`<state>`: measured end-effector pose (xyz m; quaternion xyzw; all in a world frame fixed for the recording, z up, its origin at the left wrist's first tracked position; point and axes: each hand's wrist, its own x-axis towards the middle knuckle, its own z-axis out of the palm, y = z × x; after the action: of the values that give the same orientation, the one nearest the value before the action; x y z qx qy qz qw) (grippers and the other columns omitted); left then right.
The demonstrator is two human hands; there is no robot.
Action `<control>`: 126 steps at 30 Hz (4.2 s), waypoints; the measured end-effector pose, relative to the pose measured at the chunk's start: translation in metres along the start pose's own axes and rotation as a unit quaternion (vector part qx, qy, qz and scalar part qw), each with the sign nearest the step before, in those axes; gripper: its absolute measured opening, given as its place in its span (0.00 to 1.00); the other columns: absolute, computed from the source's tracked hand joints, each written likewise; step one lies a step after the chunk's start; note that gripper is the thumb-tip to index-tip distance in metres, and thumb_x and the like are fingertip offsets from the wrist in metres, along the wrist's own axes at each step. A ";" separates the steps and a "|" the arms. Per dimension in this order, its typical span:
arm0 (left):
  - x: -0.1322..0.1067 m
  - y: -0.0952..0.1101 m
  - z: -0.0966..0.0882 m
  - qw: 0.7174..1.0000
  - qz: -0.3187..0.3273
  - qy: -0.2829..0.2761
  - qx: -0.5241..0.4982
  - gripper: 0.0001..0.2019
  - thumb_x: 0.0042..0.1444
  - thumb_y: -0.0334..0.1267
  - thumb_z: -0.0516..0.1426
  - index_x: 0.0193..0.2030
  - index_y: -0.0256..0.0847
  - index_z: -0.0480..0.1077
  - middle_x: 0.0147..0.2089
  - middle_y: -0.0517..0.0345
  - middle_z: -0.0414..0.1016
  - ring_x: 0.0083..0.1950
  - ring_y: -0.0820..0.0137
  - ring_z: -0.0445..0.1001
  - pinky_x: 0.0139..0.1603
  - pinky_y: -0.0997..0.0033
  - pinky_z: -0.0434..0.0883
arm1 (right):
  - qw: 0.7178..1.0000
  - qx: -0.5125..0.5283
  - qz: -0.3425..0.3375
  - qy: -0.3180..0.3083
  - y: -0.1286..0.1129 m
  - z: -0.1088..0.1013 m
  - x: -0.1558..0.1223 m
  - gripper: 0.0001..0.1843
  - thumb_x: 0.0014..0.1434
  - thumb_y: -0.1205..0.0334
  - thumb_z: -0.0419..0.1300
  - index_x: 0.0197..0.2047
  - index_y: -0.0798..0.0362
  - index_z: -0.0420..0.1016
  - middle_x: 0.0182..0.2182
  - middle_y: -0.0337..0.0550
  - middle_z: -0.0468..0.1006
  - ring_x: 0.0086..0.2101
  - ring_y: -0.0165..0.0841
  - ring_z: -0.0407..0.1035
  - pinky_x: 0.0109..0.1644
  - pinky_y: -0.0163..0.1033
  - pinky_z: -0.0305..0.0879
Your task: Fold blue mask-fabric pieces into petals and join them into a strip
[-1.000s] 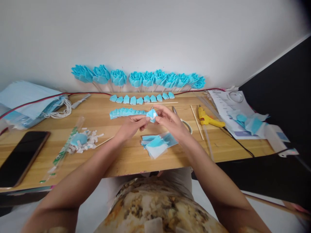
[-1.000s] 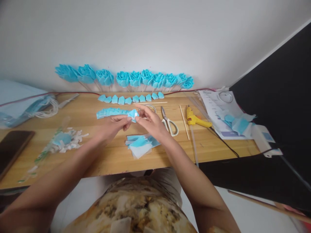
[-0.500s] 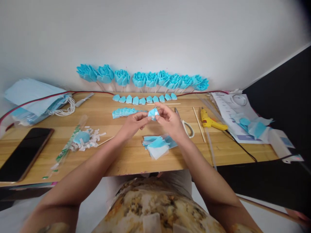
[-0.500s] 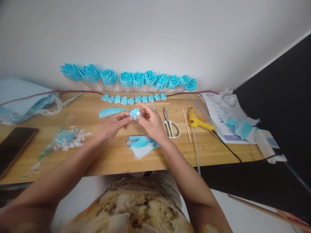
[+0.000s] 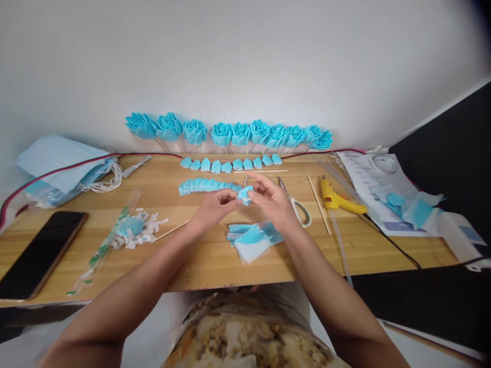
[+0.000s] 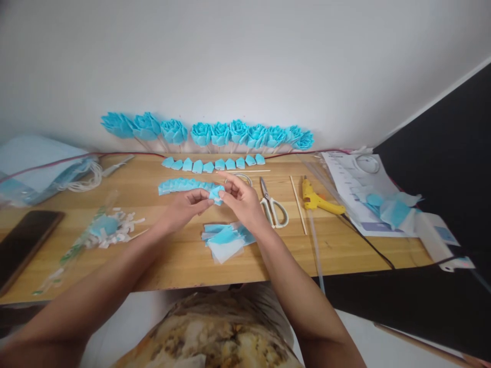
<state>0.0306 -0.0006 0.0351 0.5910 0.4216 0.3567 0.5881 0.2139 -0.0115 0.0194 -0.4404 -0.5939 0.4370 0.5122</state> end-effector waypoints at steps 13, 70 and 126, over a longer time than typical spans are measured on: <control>0.002 -0.004 -0.001 0.998 0.022 0.039 -0.032 0.16 0.45 0.48 0.69 0.33 0.38 0.74 0.30 0.60 0.75 0.31 0.75 0.67 0.34 0.72 0.65 | 0.998 -0.057 0.012 0.005 -0.009 0.004 -0.008 0.24 0.58 0.61 0.62 0.59 0.47 0.74 0.36 0.40 0.77 0.37 0.33 0.72 0.45 0.42 0.72; 0.002 -0.006 -0.006 0.996 0.050 0.043 0.056 0.12 0.53 0.45 0.63 0.33 0.38 0.74 0.33 0.57 0.77 0.33 0.73 0.70 0.37 0.72 0.66 | 0.996 -0.071 0.022 -0.047 -0.009 0.006 -0.011 0.25 0.60 0.55 0.62 0.61 0.48 0.73 0.46 0.44 0.79 0.48 0.38 0.73 0.54 0.46 0.72; 0.005 -0.019 -0.004 0.949 0.176 0.075 0.250 0.07 0.55 0.39 0.59 0.33 0.40 0.75 0.24 0.62 0.72 0.26 0.75 0.64 0.30 0.74 0.62 | 0.986 -0.164 0.031 0.003 -0.009 0.008 -0.009 0.26 0.59 0.60 0.60 0.60 0.54 0.75 0.43 0.44 0.82 0.42 0.38 0.74 0.44 0.43 0.73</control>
<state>0.0270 0.0043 0.0164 0.7551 0.4297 0.3811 0.3161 0.2058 -0.0228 0.0250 -0.5380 -0.6423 0.3476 0.4210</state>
